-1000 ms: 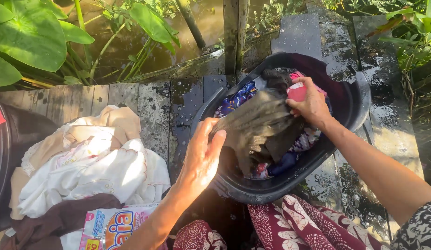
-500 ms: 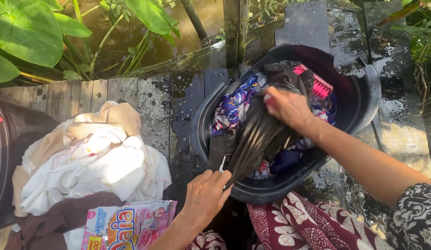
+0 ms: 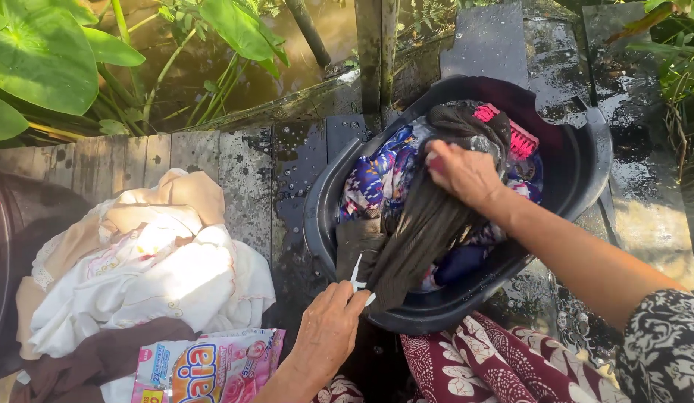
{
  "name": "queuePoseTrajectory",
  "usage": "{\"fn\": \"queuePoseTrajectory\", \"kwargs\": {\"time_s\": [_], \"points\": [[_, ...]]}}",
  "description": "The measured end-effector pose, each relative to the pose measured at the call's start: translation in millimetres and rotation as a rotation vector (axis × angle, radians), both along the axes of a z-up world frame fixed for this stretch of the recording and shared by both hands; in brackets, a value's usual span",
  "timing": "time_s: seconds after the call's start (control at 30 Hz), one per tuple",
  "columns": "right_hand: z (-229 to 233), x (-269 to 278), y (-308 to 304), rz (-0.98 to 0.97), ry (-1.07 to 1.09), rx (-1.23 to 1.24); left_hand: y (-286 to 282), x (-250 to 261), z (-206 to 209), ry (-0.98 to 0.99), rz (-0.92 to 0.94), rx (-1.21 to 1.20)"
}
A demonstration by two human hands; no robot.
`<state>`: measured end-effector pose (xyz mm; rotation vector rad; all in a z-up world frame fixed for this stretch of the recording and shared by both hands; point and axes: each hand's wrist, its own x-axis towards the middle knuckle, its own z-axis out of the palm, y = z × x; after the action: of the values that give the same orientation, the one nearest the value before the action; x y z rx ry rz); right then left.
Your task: Scrubbing a dark garment with a brush in a basin of soapy water outdoors.
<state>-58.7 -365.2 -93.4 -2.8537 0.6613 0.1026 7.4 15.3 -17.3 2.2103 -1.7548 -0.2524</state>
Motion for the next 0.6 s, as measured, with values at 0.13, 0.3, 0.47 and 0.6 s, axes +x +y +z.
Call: {"fn": "queuePoseTrajectory", "kwargs": {"time_s": [0.13,0.3,0.47,0.6], "points": [[6,5,-13,-0.171,0.044,-0.011,-2,11,9,-0.114,0.028,-0.082],[63,-3,151,0.308,-0.149,0.411,-11,31,14,-0.031,-0.093,-0.251],[-7,-8,13,0.05,0.0,0.059,-15,23,14,-0.15,-0.146,-0.259],[-2,3,-51,-0.14,0.197,-0.06,-38,34,71,0.582,0.159,0.29]]}}
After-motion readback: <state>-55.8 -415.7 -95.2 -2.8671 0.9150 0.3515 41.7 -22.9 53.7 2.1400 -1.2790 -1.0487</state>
